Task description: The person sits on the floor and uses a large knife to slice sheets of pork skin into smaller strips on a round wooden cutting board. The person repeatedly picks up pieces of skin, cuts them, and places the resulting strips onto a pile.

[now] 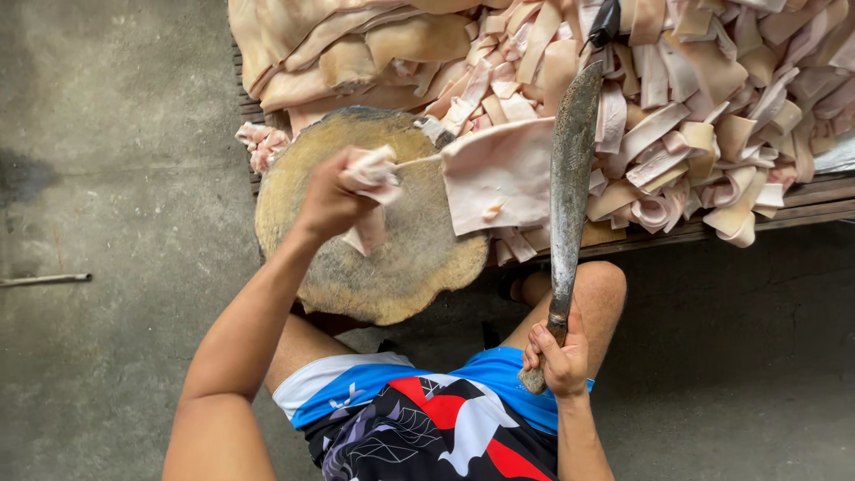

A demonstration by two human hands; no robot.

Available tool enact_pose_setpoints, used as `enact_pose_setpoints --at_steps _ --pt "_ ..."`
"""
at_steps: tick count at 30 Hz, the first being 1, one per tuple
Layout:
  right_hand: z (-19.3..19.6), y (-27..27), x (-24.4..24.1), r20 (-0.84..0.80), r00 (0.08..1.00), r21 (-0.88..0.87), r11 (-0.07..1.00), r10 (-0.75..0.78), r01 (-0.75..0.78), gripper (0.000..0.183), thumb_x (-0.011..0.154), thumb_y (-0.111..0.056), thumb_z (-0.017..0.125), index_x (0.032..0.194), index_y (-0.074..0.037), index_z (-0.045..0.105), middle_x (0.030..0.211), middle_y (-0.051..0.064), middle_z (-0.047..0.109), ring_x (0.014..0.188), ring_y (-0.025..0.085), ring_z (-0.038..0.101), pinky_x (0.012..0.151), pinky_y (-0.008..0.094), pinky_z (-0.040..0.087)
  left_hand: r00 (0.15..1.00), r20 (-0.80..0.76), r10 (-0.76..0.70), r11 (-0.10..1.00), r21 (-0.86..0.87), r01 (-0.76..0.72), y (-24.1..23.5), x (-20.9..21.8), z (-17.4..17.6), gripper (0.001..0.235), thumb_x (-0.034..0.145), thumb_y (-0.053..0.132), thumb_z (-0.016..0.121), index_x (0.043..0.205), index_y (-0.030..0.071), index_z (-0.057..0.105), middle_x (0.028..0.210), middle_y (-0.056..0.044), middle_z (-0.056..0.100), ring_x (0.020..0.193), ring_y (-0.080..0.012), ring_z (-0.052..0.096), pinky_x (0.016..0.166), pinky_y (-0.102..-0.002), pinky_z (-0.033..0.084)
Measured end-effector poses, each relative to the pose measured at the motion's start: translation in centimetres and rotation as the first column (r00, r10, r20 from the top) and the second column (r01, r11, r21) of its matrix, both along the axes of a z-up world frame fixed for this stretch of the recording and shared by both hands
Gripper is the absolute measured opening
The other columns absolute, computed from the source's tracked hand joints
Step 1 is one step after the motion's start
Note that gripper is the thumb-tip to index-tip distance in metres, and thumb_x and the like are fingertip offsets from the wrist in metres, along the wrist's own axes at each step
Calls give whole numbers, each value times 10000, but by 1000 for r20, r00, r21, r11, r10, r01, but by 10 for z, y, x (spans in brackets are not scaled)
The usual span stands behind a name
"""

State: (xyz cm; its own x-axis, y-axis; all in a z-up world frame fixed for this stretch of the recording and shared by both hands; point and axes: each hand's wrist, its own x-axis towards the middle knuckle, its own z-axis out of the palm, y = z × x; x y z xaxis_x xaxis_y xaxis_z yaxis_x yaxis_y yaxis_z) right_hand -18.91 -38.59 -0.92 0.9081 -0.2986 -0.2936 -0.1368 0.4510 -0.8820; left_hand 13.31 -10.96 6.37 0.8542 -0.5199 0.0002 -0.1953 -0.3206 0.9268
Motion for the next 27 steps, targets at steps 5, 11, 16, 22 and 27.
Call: enact_pose_setpoints --at_steps 5,11,16,22,27 --pt "-6 -18 19 15 1000 30 999 24 -24 698 960 -21 551 1586 -164 278 714 22 507 499 103 508 471 292 519 999 -27 35 990 -136 -38 -40 37 30 346 902 164 802 1174 -1 667 1056 -132 739 936 -209 763 833 -388 676" --pt "-8 -28 26 101 995 -8 1000 -19 20 552 1010 -1 544 1527 -101 377 723 44 524 522 129 527 497 324 534 982 175 -72 952 -281 120 -205 140 24 520 951 392 747 1262 -2 611 1033 -175 745 813 -226 811 692 -392 681" --pt "-5 -29 22 86 983 53 986 -160 156 636 989 12 540 1564 -147 321 767 35 524 546 123 517 515 321 530 837 546 42 998 -66 -7 -275 130 -18 495 902 443 775 1138 37 618 927 -159 731 771 -260 751 675 -405 631" --pt "-14 -36 11 4 987 62 986 -158 157 688 974 4 534 1583 -185 276 733 31 511 507 117 503 481 304 513 808 561 -180 927 372 -52 -224 12 -31 834 806 597 768 1305 -12 494 941 -266 651 719 -316 675 413 -386 566" --pt "-20 -31 18 -26 994 45 993 -106 107 691 986 -12 526 1602 -196 271 690 23 480 504 117 493 466 295 497 987 7 162 826 546 -139 -223 -8 -62 1028 878 521 719 1419 -174 188 884 -254 728 798 -395 726 670 -471 591"
